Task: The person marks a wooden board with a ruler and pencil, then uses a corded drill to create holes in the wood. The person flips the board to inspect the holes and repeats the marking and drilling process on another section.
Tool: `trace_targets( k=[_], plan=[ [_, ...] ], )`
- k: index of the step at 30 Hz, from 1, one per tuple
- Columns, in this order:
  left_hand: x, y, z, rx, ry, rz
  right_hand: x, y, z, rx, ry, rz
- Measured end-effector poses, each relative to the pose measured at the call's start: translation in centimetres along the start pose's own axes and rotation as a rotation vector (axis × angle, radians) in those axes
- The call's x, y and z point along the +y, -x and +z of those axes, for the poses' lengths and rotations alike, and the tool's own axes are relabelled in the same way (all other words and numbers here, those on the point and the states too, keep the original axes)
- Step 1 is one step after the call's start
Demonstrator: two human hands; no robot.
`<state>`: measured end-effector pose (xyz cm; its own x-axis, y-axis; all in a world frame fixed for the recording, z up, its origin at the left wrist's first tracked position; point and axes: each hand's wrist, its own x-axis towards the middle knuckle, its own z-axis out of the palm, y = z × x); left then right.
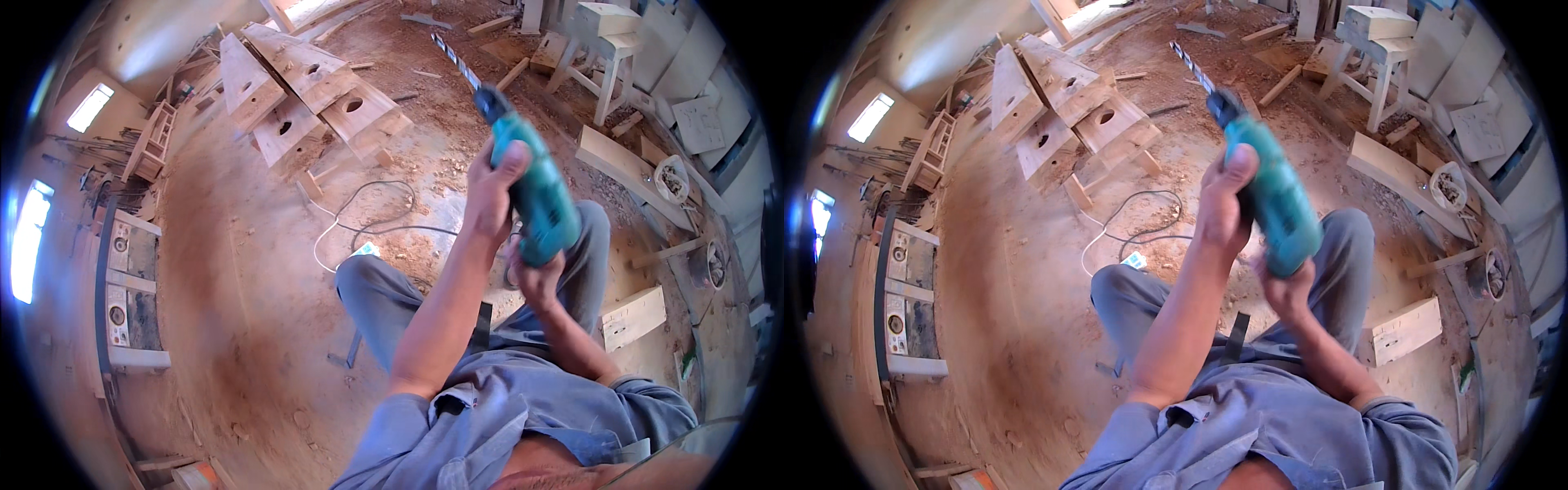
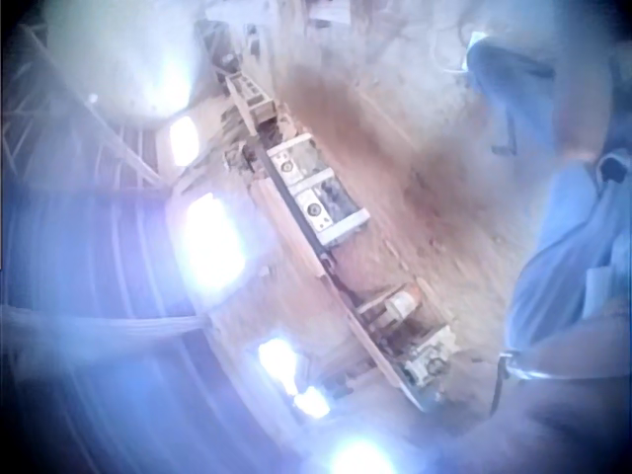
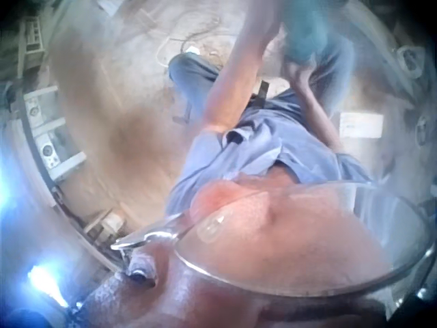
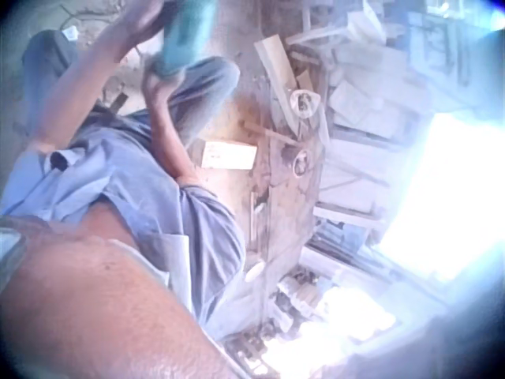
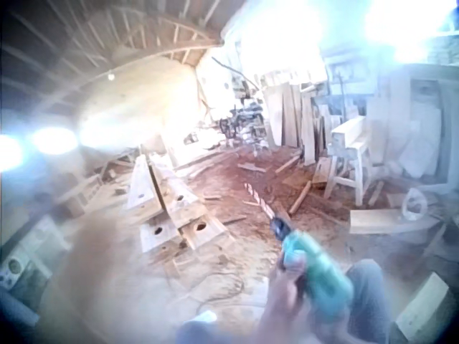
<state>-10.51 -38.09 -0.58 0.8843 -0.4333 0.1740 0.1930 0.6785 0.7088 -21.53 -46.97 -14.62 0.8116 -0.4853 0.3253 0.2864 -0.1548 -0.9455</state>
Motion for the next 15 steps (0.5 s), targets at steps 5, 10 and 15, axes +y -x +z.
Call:
trace_targets(
  k=[5, 10, 15],
  plan=[
    [-3.1, 5.1, -4.7, 0.317, -0.027, -0.072, 2.5, 5.4, -0.6, -0.264, -0.175, 0.268],
    [-4.3, 7.2, -7.3, 0.49, -0.023, -0.043, 0.5, 4.1, -0.7, -0.489, -0.134, 0.344],
    [-3.9, 6.7, -7.9, 0.519, -0.044, 0.004, 1.9, 3.1, 0.6, -0.533, -0.031, 0.316]
  ],
)
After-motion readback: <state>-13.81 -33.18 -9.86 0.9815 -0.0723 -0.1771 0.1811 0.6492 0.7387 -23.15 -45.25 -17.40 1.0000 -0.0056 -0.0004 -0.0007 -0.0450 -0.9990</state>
